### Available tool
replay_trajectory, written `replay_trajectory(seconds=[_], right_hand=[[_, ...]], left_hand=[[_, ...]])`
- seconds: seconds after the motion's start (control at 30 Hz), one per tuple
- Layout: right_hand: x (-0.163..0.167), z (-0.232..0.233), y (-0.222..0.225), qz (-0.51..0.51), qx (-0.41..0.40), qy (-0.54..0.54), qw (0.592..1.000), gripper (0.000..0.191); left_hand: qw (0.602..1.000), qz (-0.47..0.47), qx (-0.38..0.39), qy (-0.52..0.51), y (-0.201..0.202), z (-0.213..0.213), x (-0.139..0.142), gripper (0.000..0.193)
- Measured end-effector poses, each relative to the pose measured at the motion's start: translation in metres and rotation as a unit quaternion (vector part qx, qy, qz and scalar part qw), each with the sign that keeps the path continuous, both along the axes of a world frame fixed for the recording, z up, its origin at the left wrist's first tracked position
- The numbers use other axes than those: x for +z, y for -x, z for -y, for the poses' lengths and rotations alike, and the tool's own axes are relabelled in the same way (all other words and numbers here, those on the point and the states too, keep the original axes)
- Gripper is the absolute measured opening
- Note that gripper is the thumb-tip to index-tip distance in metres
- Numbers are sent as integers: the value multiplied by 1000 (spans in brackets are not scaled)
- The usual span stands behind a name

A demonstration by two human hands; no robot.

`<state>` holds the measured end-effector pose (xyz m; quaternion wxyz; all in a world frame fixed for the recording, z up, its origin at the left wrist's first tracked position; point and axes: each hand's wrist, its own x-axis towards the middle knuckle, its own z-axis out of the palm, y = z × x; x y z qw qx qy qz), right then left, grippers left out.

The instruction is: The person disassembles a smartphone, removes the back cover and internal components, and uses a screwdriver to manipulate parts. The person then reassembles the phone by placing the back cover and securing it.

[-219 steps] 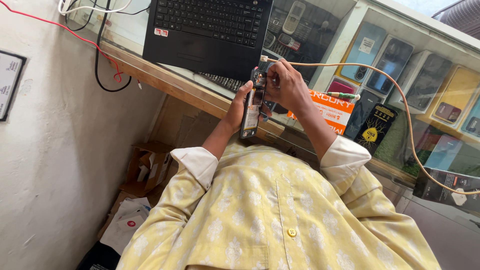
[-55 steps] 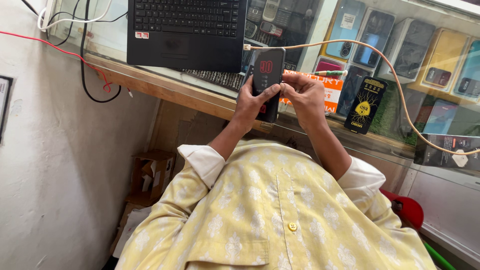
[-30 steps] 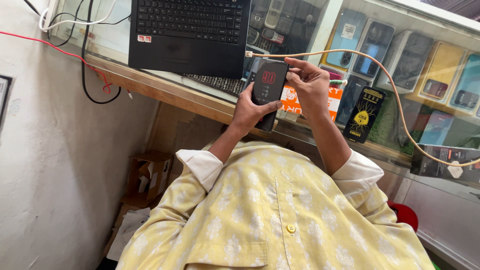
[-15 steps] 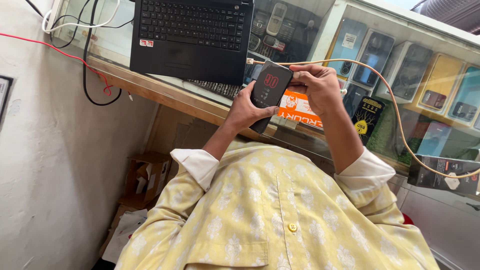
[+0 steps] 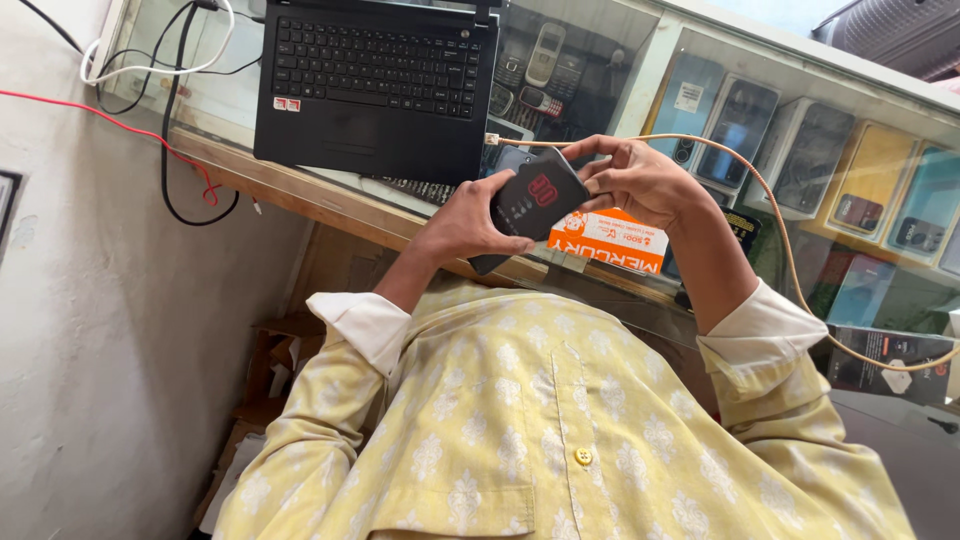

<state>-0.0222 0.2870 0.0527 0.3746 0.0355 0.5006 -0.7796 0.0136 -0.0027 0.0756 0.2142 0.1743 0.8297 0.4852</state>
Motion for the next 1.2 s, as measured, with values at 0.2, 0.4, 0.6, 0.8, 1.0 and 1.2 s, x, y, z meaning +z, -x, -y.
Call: replay_trajectory(seconds=[0.2,0.4,0.6,0.8,1.0,1.2], right_hand=[[-12,3,-2,-25,5,30,999,46],[-27,6,-3,-30,-51,-15,998,27],[-24,15,-1,-14,-64,-12,998,27],[-43,20,3,6,-82,1,997,24],[-52,9,-14,-65,-227,89,968,21],[-43,16,-46,-195,-350,62,914,18]], left_hand=[[997,27,-75,7,10,2,7,83],[995,39,-91,3,12,-3,9,77],[993,39,-106,36,19,6,9,78],[983,62,-171,-4,37,17,-2,70],[968,226,10,-111,67,40,-28,57],[740,298,366,-478,32,-16,-65,46]])
